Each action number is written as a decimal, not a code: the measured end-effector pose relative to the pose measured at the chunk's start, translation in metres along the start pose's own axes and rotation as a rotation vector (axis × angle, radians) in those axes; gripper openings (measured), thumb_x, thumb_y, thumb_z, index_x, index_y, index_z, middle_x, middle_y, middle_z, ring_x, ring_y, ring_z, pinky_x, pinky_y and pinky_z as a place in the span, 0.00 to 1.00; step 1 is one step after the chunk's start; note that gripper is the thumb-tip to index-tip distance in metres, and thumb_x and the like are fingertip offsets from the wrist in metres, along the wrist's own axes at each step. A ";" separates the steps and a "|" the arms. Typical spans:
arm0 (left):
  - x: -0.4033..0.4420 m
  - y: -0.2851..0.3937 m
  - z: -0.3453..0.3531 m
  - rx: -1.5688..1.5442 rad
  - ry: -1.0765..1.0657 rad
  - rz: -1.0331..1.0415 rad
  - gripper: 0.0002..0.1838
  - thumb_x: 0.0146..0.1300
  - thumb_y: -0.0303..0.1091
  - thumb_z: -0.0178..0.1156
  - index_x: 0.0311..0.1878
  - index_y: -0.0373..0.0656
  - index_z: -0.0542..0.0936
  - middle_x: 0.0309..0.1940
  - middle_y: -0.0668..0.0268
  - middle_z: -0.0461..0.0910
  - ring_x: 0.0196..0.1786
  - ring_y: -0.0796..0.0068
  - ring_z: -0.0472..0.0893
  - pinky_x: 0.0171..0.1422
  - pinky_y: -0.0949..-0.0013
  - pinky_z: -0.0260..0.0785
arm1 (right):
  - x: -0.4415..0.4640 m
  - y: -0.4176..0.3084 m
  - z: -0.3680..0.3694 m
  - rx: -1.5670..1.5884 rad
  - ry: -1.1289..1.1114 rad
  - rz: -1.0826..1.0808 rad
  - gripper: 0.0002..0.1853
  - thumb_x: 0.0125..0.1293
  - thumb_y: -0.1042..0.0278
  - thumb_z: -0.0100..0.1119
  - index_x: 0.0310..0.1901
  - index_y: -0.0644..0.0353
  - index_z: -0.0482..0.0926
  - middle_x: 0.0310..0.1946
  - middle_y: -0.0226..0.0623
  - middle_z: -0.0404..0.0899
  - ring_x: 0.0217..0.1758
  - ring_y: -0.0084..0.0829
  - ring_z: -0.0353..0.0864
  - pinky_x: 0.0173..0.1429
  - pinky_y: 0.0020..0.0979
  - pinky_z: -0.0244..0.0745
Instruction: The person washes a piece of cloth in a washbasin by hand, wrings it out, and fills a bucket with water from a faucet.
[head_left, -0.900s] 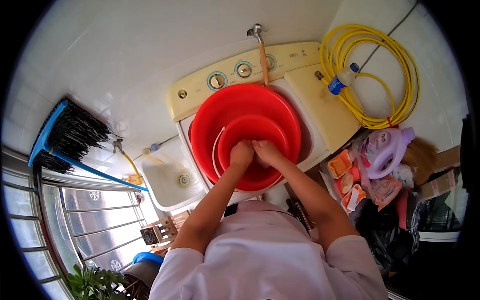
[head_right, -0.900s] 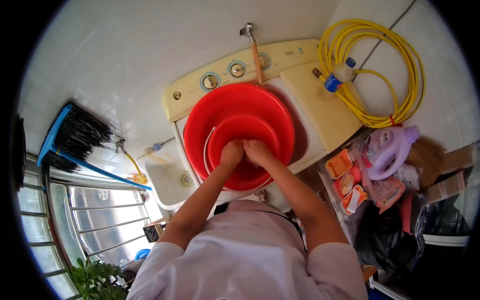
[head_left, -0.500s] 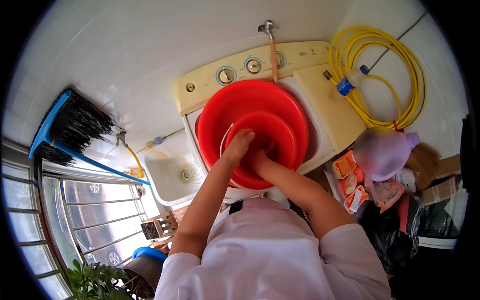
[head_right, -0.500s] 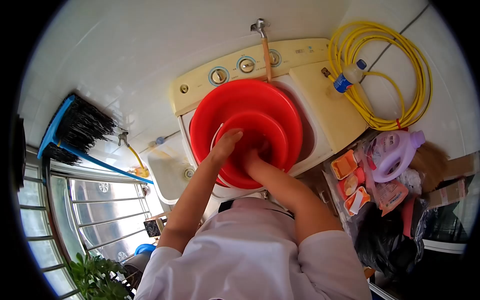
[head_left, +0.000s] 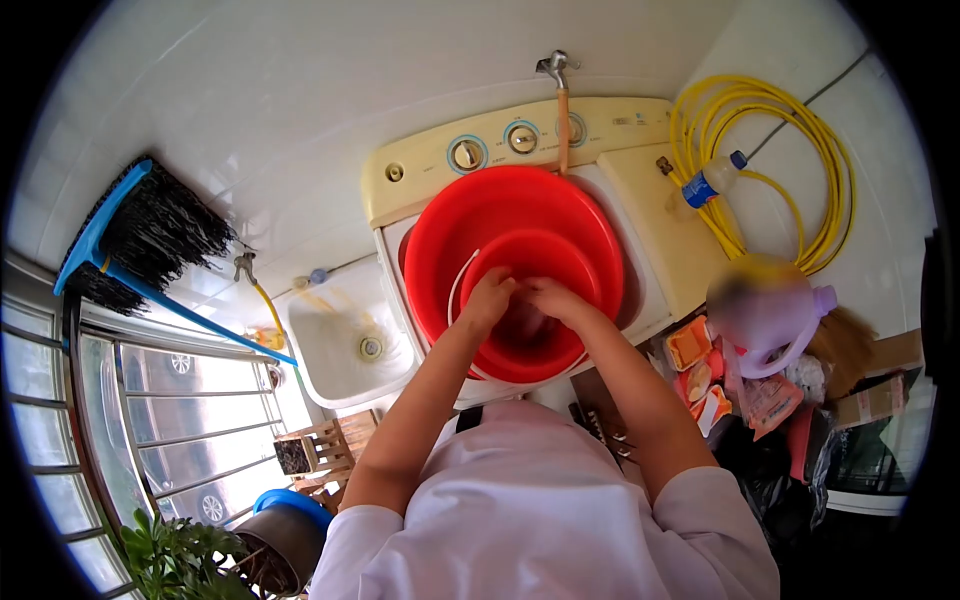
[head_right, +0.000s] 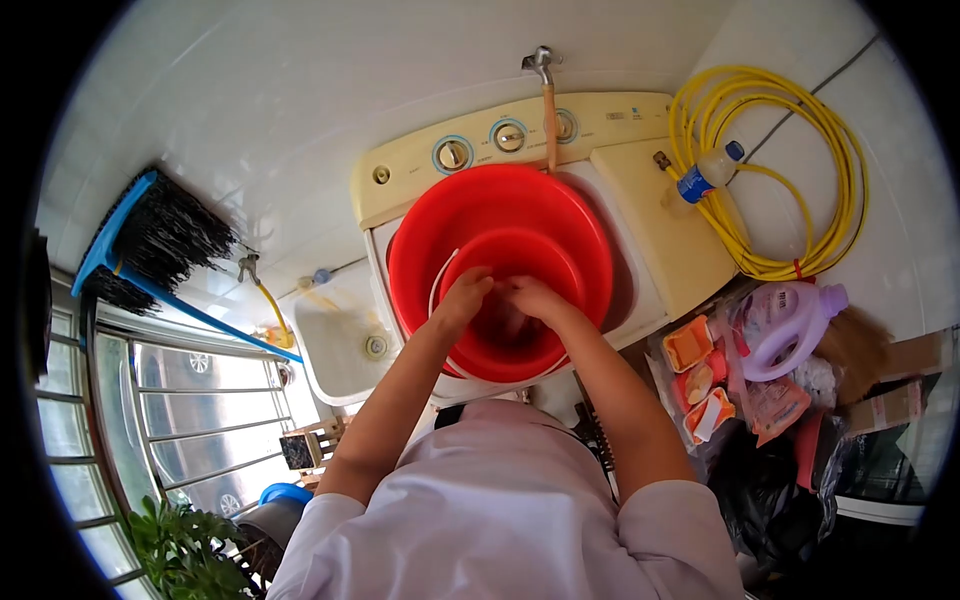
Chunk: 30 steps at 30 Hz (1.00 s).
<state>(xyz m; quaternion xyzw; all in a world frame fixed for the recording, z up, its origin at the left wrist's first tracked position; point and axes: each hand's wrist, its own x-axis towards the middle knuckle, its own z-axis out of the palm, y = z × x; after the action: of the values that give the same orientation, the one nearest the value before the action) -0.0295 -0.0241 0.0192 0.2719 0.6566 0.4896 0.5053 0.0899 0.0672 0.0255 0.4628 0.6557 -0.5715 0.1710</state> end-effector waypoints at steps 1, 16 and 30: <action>0.005 -0.005 0.003 0.003 -0.009 0.006 0.21 0.63 0.37 0.47 0.56 0.34 0.69 0.54 0.52 0.71 0.58 0.62 0.69 0.62 0.66 0.59 | 0.006 0.010 -0.001 0.212 0.033 -0.175 0.19 0.65 0.50 0.48 0.48 0.57 0.75 0.40 0.33 0.79 0.43 0.25 0.77 0.46 0.25 0.72; 0.009 0.005 0.029 0.955 0.249 0.365 0.15 0.63 0.42 0.45 0.30 0.40 0.74 0.28 0.51 0.78 0.30 0.49 0.78 0.34 0.51 0.71 | 0.035 0.029 0.056 0.697 0.602 -0.204 0.26 0.68 0.49 0.37 0.44 0.66 0.76 0.42 0.49 0.78 0.47 0.38 0.76 0.48 0.36 0.67; 0.014 -0.003 0.015 0.891 0.111 0.245 0.16 0.64 0.42 0.43 0.38 0.38 0.73 0.30 0.46 0.78 0.36 0.46 0.79 0.39 0.48 0.70 | 0.037 0.036 0.026 0.339 0.471 -0.434 0.23 0.67 0.51 0.39 0.39 0.64 0.78 0.26 0.48 0.78 0.33 0.41 0.79 0.43 0.39 0.71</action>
<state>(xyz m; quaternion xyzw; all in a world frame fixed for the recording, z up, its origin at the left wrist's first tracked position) -0.0201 -0.0078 0.0104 0.5115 0.7919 0.2299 0.2417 0.0919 0.0563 -0.0310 0.4535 0.6561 -0.5728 -0.1892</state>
